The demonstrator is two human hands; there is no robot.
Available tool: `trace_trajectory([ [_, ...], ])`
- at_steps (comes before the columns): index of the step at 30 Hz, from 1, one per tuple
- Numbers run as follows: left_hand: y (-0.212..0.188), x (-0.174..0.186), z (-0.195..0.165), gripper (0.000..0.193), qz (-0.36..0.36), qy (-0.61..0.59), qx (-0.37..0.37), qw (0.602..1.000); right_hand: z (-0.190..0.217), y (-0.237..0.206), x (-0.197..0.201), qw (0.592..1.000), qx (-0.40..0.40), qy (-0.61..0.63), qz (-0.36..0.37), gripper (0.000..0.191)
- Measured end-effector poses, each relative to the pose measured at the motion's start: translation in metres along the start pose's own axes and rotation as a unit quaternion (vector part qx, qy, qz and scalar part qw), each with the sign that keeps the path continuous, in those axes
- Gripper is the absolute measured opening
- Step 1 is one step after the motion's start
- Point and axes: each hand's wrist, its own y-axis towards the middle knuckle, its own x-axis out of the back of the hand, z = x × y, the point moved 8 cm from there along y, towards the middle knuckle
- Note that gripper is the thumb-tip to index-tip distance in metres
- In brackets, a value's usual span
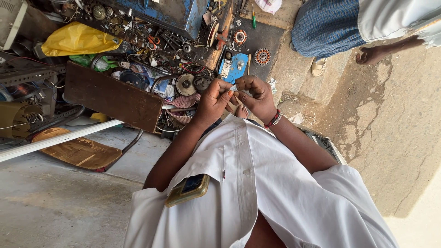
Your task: The person sits on the ground handling small copper wire pieces and inserts them into the slots of an electric motor stator, at times using a screwdriver on the windings. They pick up wire from a cloth, work on two stator assemblies, and continue threading wire into the slots.
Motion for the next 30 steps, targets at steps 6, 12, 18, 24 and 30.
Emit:
trace_trajectory([
  [6,-0.004,0.001,-0.005,0.010,-0.014,0.063,-0.024,0.998,-0.003,0.001,0.000,0.998,-0.006,-0.052,0.025,0.018],
  [12,-0.006,0.001,-0.012,0.010,-0.038,0.114,-0.058,0.991,-0.009,0.000,0.002,0.998,-0.015,-0.054,0.010,0.013],
  [18,-0.009,-0.001,-0.015,0.012,-0.064,0.160,-0.094,0.981,-0.001,0.000,0.003,0.996,0.033,-0.083,0.009,0.012],
  [24,-0.012,-0.001,-0.007,0.014,-0.060,0.157,-0.079,0.983,-0.004,-0.001,0.004,0.995,0.023,-0.099,0.014,0.014],
  [30,-0.015,0.000,-0.004,0.015,-0.053,0.200,-0.103,0.973,-0.024,-0.008,0.008,0.998,-0.020,-0.065,0.010,0.014],
])
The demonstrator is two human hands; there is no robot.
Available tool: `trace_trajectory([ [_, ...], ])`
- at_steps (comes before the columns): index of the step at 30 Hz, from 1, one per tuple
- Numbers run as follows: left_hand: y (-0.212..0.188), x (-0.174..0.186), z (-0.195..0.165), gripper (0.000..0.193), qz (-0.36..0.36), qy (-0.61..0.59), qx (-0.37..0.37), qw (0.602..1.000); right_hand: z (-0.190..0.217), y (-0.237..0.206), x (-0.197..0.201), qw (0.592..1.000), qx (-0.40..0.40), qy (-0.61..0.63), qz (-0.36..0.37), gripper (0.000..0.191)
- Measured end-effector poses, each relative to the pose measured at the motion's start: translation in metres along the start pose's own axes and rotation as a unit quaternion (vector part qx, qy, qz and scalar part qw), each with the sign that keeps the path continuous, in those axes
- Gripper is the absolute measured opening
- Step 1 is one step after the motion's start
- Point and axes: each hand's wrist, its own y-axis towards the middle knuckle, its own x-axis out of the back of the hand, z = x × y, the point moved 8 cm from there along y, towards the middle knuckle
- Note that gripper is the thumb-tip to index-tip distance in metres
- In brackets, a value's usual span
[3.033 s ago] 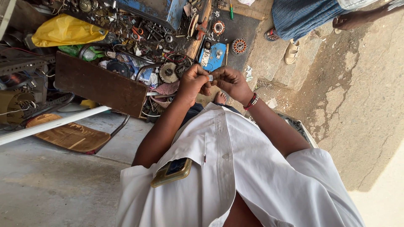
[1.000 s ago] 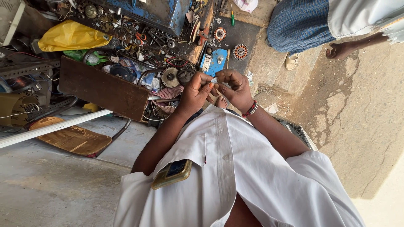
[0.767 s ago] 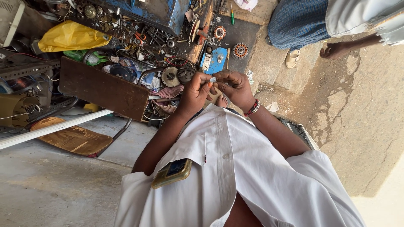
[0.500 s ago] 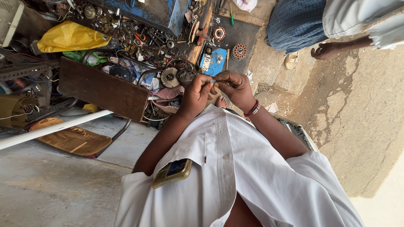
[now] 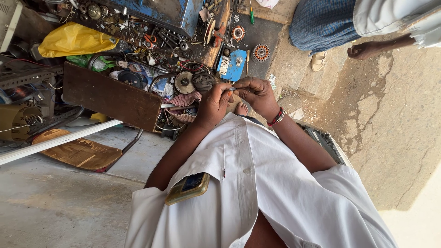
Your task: The person sits on the ground handling small copper wire pieces and inserts them into the slots of an electric motor stator, at times using a screwdriver on the windings. They pick up wire from a cloth, work on two stator assemblies, and continue threading wire into the slots.
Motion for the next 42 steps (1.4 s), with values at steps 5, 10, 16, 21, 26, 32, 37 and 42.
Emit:
trace_trajectory([
  [5,-0.007,0.001,0.003,0.014,0.010,0.035,-0.008,0.999,-0.019,-0.009,-0.007,0.998,-0.038,0.055,-0.005,0.017],
  [10,-0.008,-0.001,0.005,0.015,0.024,0.039,-0.008,0.999,-0.028,-0.019,-0.012,0.991,-0.052,0.125,-0.018,0.019],
  [16,-0.021,-0.019,0.025,0.015,0.084,0.037,0.074,0.993,-0.048,-0.039,-0.013,0.978,-0.096,0.182,-0.016,0.018],
  [21,-0.011,-0.043,0.026,0.015,0.130,0.093,0.046,0.986,-0.066,-0.055,0.010,0.961,-0.118,0.242,-0.061,0.016],
  [26,-0.004,-0.076,0.028,0.021,0.176,0.088,-0.023,0.980,-0.093,-0.087,0.040,0.949,-0.153,0.255,-0.101,0.019],
  [32,-0.002,-0.074,0.100,0.023,0.164,0.009,0.207,0.965,-0.140,-0.174,0.157,0.908,-0.190,0.158,-0.337,0.014],
  [37,-0.007,-0.029,0.144,0.020,0.088,0.036,0.281,0.955,-0.157,-0.282,0.210,0.842,-0.280,0.086,-0.453,0.010],
  [42,-0.008,-0.012,0.173,0.020,0.064,0.042,0.339,0.938,-0.160,-0.357,0.191,0.777,-0.368,0.067,-0.507,0.013],
])
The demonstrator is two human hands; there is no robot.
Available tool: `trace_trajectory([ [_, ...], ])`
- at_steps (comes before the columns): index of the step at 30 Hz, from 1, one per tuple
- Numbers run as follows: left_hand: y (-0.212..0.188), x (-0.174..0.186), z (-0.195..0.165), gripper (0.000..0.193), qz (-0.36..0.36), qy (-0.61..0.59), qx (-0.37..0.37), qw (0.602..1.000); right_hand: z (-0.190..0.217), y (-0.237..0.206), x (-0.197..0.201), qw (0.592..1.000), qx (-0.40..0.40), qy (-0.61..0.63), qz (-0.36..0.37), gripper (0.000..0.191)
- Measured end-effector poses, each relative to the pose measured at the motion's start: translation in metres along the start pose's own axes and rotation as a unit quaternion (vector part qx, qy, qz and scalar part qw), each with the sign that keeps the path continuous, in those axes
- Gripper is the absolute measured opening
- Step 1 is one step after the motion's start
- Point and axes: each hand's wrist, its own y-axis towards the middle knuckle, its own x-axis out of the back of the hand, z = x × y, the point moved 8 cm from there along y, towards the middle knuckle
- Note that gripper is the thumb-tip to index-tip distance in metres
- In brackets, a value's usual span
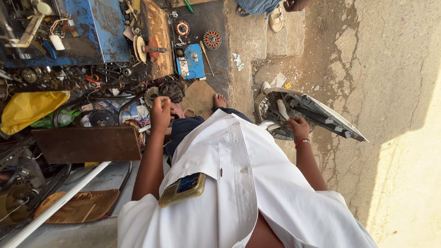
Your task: The person sits on the ground handling small copper wire pieces and inserts them into the slots of an electric motor stator, at times using a screwdriver on the windings. They pick up wire from a cloth, work on two stator assemblies, and continue threading wire into the slots.
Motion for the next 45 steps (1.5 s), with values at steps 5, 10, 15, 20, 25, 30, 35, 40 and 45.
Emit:
trace_trajectory([
  [5,0.005,0.014,0.023,0.020,-0.014,0.014,0.081,0.997,-0.034,-0.032,0.014,0.996,-0.073,0.041,-0.025,0.012],
  [10,-0.006,0.039,0.043,0.019,-0.036,0.037,0.118,0.992,-0.035,-0.023,0.013,0.996,-0.070,0.052,-0.027,0.011],
  [15,-0.021,0.046,0.066,0.020,-0.029,0.102,0.213,0.971,-0.009,0.002,0.001,0.997,-0.014,0.066,-0.029,0.010],
  [20,-0.015,0.020,0.076,0.025,0.015,0.135,0.299,0.945,0.025,0.021,-0.010,0.999,0.012,0.034,-0.022,0.012],
  [25,0.020,-0.022,0.059,0.019,0.076,0.110,0.278,0.951,0.069,0.057,-0.033,0.999,-0.013,-0.026,-0.019,0.015],
  [30,0.067,-0.045,0.032,0.015,0.087,0.043,0.288,0.953,0.148,0.121,-0.076,0.998,0.053,-0.006,0.044,0.014],
  [35,0.084,-0.060,0.028,0.014,0.073,0.011,0.369,0.926,0.266,0.194,-0.024,0.981,0.176,0.081,-0.030,0.009],
  [40,0.109,-0.074,0.011,0.011,0.065,-0.070,0.366,0.926,0.341,0.241,0.014,0.971,0.218,0.089,-0.049,0.011],
  [45,0.120,-0.084,0.003,0.012,0.043,-0.076,0.357,0.930,0.316,0.250,-0.040,0.982,0.158,-0.098,0.032,0.016],
])
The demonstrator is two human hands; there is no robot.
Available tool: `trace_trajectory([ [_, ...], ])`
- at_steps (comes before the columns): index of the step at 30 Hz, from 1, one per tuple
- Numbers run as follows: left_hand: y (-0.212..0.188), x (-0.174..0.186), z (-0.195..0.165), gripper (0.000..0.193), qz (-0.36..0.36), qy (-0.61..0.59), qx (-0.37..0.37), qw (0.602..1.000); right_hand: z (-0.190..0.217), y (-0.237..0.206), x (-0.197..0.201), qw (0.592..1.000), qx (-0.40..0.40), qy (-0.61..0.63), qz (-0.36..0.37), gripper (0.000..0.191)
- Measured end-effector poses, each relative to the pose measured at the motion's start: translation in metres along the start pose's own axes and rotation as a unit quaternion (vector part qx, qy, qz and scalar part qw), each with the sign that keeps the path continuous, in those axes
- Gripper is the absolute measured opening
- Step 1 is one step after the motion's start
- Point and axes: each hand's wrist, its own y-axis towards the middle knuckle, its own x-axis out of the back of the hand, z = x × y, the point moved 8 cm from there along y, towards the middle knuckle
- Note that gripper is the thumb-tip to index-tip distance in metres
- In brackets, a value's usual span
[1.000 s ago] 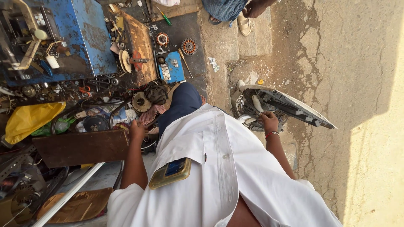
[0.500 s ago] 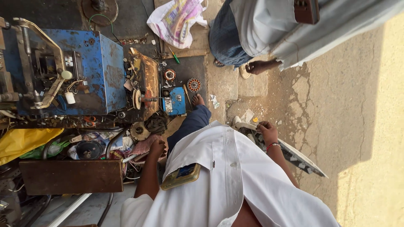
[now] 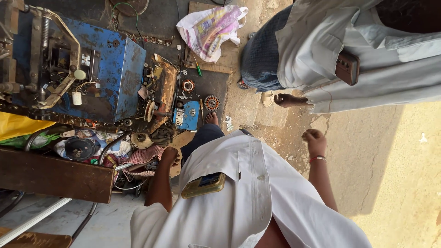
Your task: The person sits on the ground handling small copper wire pieces and inserts them into the slots of an electric motor stator, at times using a screwdriver on the windings. They pick up wire from a cloth, work on two stator assemblies, and continue threading wire into the slots.
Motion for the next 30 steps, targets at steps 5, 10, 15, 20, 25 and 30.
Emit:
trace_trajectory([
  [5,-0.004,-0.007,-0.001,0.017,-0.017,-0.044,-0.003,0.999,-0.008,0.000,-0.086,0.986,0.003,-0.099,0.136,0.013],
  [10,0.000,-0.016,0.004,0.013,-0.076,-0.111,0.060,0.989,0.031,0.046,-0.150,0.952,0.099,-0.152,0.245,0.011],
  [15,0.004,-0.044,-0.003,0.020,-0.150,-0.164,0.002,0.975,0.066,0.093,-0.189,0.926,0.160,-0.094,0.328,0.009],
  [20,0.013,-0.072,-0.054,0.026,-0.313,-0.164,-0.119,0.928,0.090,0.131,-0.225,0.863,0.194,-0.098,0.456,0.010],
  [25,0.023,-0.162,-0.172,0.035,-0.198,-0.193,-0.259,0.925,0.115,0.148,-0.236,0.808,0.253,-0.109,0.521,0.013],
  [30,-0.005,-0.269,-0.268,0.038,0.046,-0.209,-0.441,0.872,0.133,0.134,-0.236,0.740,0.332,-0.163,0.562,0.009],
])
